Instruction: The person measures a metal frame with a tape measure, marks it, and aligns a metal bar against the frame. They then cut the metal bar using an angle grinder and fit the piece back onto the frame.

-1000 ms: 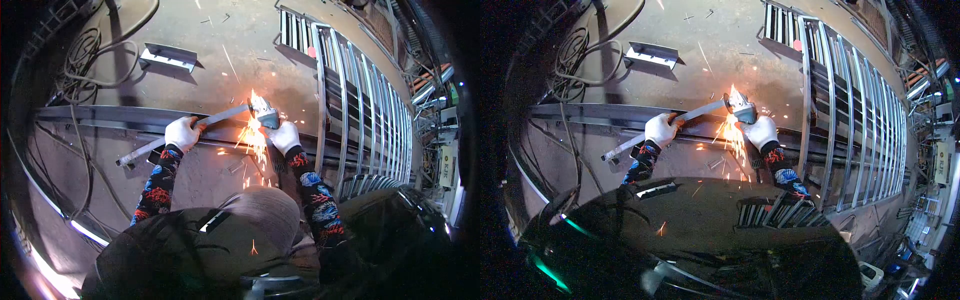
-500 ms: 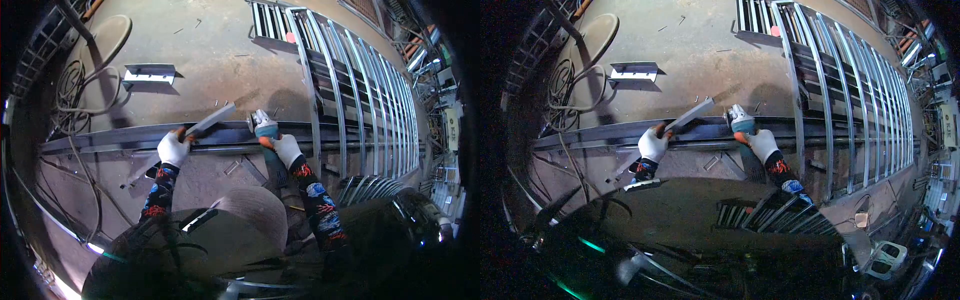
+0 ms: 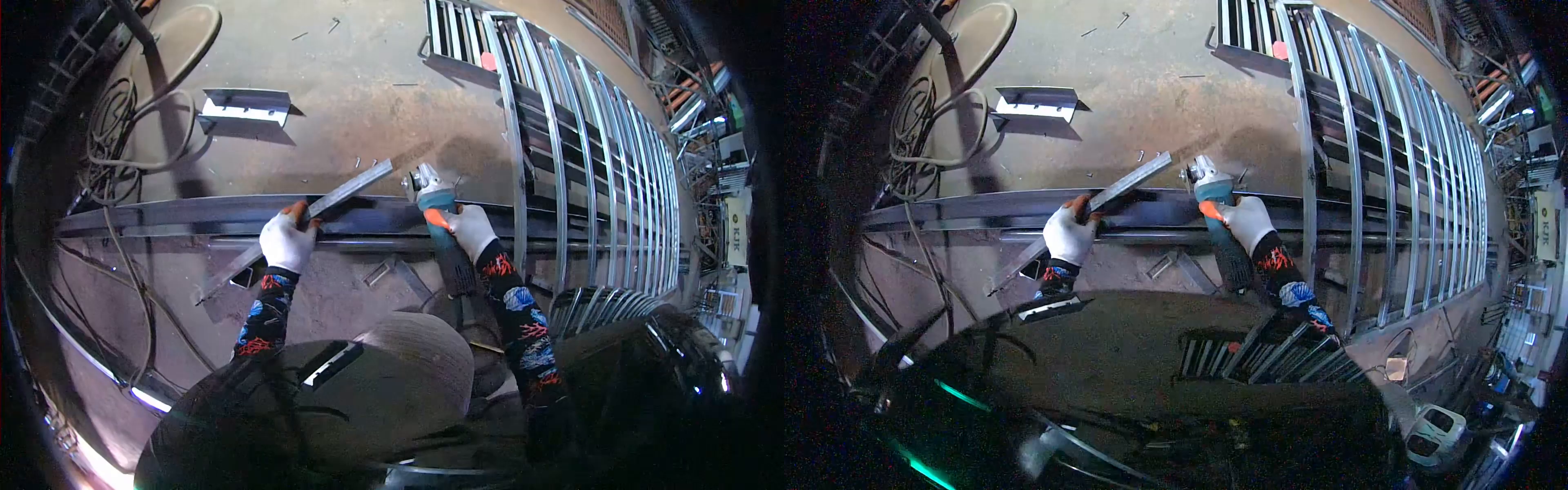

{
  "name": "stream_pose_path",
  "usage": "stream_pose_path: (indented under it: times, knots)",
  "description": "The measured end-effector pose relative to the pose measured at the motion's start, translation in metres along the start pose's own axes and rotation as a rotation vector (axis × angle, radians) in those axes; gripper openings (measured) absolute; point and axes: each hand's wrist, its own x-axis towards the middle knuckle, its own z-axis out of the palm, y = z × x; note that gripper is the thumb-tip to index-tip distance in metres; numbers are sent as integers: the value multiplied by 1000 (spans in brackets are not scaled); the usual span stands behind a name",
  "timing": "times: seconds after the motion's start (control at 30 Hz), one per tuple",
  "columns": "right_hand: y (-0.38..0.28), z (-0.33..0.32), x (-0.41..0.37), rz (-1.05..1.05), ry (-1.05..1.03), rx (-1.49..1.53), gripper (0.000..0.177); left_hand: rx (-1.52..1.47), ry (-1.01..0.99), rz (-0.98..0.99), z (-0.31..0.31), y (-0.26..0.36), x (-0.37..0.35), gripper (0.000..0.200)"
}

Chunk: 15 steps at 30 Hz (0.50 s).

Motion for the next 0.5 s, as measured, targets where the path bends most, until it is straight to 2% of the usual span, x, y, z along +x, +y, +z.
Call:
stream_pose_path:
  times: [0.07, 0.1, 0.17, 0.27, 0.33, 0.47, 0.5]
  knots:
    - [0, -1, 9, -2, -32, -40, 30, 33, 10, 24, 2, -2, -3, 43]
    - [18, -2, 23, -69, -35, -44, 28, 67, 17, 49, 2, -3, -3, 43]
    - [9, 2, 20, -126, -43, -54, 27, 62, 30, 52, 1, 0, 0, 43]
    - [4, 3, 19, -34, -54, -86, 29, 76, 35, 52, 0, 3, -3, 44]
    - [24, 3, 34, -143, -77, -104, 32, 68, 6, 43, 1, 1, -1, 44]
    - [27, 9, 32, -144, -57, -84, 34, 78, 23, 74, 3, -2, -2, 44]
    - [25, 13, 29, -165, -66, 2, 36, 85, 7, 66, 3, -1, -2, 44]
